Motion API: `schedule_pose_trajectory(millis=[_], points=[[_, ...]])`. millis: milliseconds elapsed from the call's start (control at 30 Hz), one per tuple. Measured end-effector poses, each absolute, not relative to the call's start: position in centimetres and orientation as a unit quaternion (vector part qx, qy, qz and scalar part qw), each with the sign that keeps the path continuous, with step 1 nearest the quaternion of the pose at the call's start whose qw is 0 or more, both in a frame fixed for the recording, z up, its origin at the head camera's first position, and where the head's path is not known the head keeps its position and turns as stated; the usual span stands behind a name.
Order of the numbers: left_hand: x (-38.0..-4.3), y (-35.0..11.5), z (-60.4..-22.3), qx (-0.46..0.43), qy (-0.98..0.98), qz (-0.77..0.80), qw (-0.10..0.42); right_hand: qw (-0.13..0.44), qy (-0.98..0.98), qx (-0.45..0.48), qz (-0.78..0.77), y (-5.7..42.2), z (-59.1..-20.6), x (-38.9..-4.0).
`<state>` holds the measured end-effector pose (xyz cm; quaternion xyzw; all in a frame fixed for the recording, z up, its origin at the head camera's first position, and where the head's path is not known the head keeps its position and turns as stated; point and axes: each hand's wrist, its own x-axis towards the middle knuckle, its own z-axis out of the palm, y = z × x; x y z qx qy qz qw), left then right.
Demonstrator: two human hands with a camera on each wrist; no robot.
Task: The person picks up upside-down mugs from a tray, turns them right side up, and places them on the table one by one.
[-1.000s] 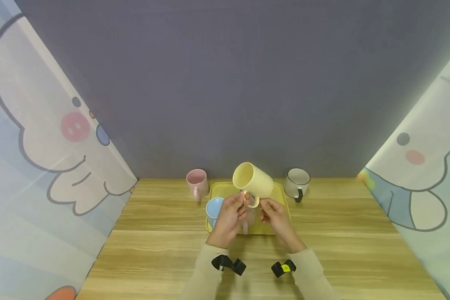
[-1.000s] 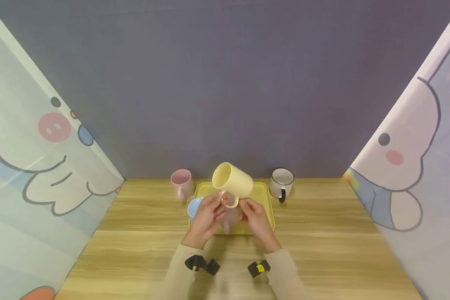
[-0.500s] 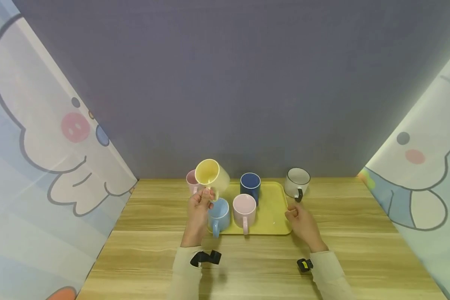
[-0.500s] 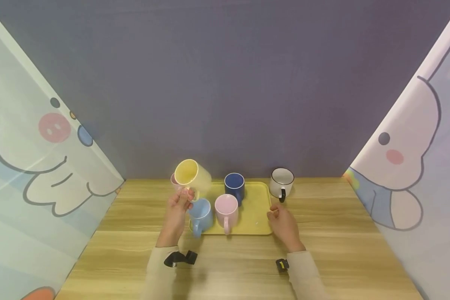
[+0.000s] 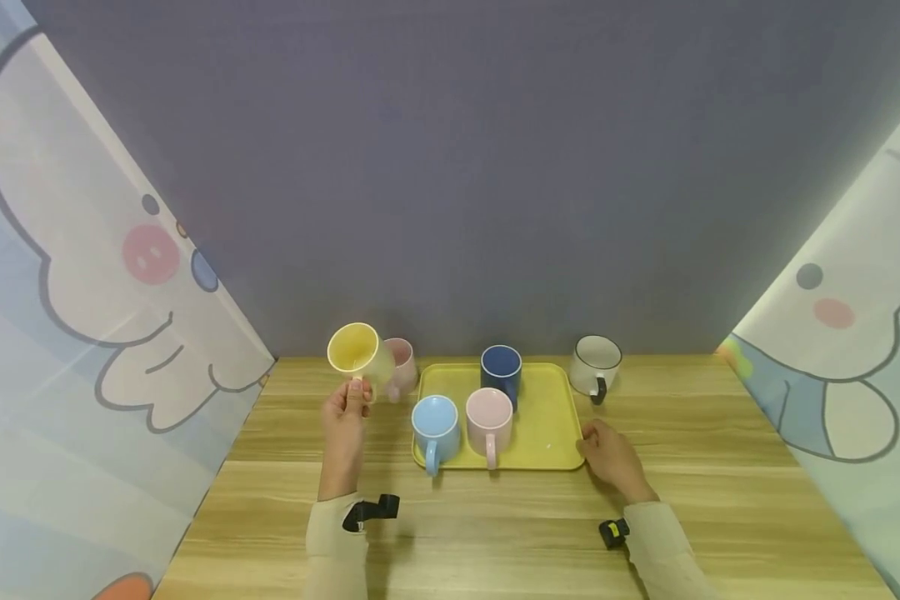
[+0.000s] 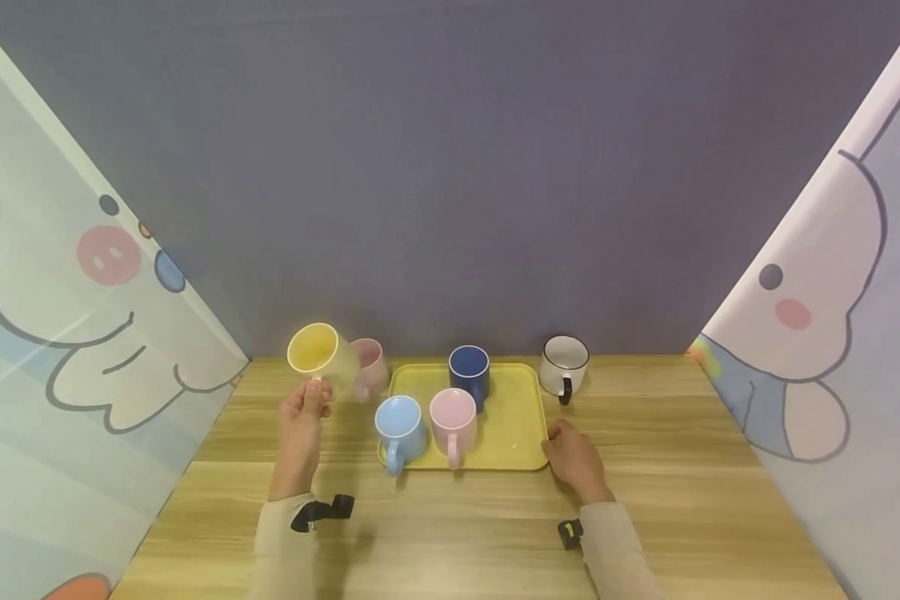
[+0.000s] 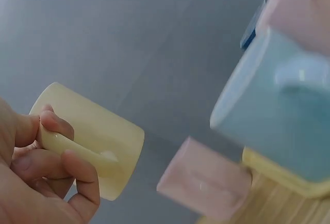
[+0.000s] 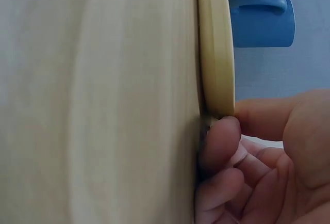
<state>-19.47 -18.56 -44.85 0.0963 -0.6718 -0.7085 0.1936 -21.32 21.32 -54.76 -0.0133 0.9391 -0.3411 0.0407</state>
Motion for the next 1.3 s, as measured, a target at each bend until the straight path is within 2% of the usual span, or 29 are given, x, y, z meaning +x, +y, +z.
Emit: schedule_pose_trajectory(millis=[167, 533, 1033, 1300], points=[[-19.7, -19.8, -45.7, 0.131, -0.682, -0.689, 0.209, 0.063, 0.934, -0.017, -0.351, 21.6, -55.0, -21.5], [-20.4, -21.5, -47.8, 0.178, -0.702, -0.662, 0.194, 0.076, 0.928, -0.023, -0.364, 21.7, -55.2, -21.6], [-21.6, -22.8, -52.4, 0.212, -0.760, -0.589, 0.176, 0.065, 0.932, -0.020, -0.357, 21.5, -55.1, -21.5], [-22.1, -22.8, -52.9, 0.206, -0.813, -0.516, 0.174, 0.061, 0.931, -0.025, -0.358, 21.6, -55.1, -21.3]])
